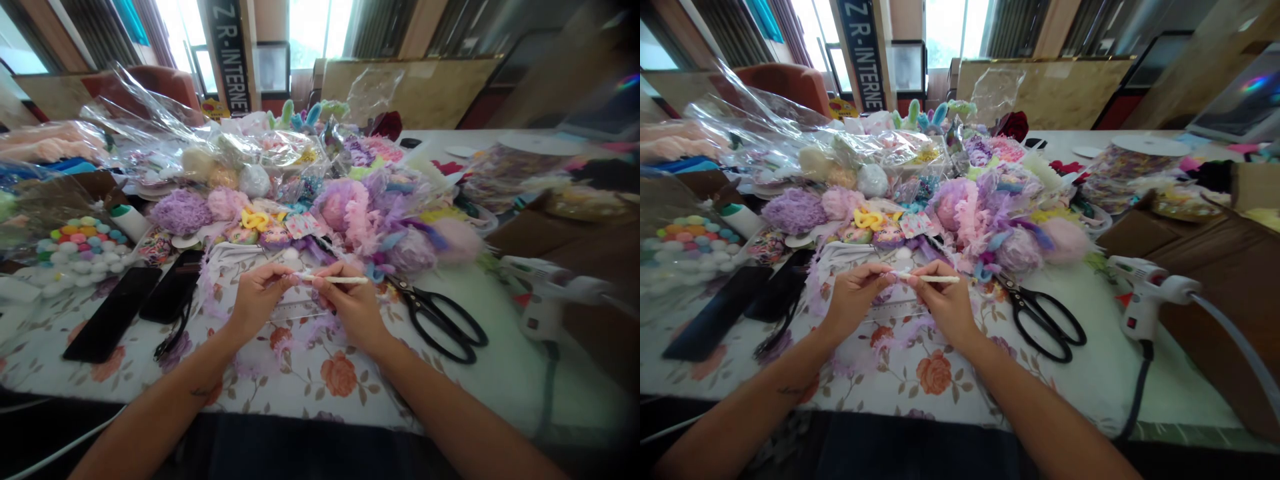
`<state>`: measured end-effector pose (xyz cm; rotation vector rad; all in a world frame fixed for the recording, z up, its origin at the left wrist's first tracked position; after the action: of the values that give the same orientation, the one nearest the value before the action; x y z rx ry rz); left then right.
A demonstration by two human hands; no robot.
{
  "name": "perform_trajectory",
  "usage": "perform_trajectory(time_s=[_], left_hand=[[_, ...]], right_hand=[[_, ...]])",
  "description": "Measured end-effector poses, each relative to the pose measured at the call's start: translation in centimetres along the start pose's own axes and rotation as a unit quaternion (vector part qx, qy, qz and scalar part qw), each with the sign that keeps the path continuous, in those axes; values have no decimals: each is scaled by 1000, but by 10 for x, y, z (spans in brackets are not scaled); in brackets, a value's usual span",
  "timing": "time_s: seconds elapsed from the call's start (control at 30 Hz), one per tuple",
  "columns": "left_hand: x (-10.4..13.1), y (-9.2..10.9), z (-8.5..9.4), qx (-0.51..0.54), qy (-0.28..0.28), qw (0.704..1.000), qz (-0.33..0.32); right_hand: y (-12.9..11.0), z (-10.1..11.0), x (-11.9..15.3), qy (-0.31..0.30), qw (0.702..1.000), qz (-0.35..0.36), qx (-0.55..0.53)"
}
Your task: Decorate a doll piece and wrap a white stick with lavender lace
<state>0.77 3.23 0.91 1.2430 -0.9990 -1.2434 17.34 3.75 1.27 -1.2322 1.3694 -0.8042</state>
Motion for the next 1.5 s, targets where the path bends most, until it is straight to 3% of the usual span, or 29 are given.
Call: perform_trajectory(time_s=[0.13, 0.3, 0.6, 0.8, 0.9, 1.1, 1.27, 1.5], left_hand=[[0, 0, 0, 13, -26, 999, 17], [3, 2, 0, -6, -24, 1000, -11], [-1, -2, 0, -23, -14, 999, 19], [2, 15, 5, -85, 21, 991, -102], [2, 20, 2, -81, -8, 984, -157], [2, 17, -2, -93, -48, 981, -163], [3, 16, -1, -124, -24, 977, -173], [9, 19, -2, -162, -2, 953, -256]], right_hand=[[6, -1, 1, -1, 999, -39, -19], [9, -2, 2, 3, 997, -67, -35], [9, 3, -3, 43, 990, -96, -89], [8, 2, -4, 37, 991, -98, -86], [7, 0, -3, 15, 992, -98, -78], [9, 2, -2, 19, 984, -139, -112], [13, 1, -2, 2, 979, -162, -124], [17, -2, 0, -12, 968, -199, -154]])
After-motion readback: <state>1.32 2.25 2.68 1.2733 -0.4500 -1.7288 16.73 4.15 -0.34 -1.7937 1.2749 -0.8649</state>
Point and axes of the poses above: each hand's wrist, its own x-axis away from the middle knuckle, its own z-axis out of the back of the hand, y = z × x, the point moved 4 cm from there along -x, towards the middle knuckle, and after that the axes turned 7 degrees about z, right-handed, at the moved point
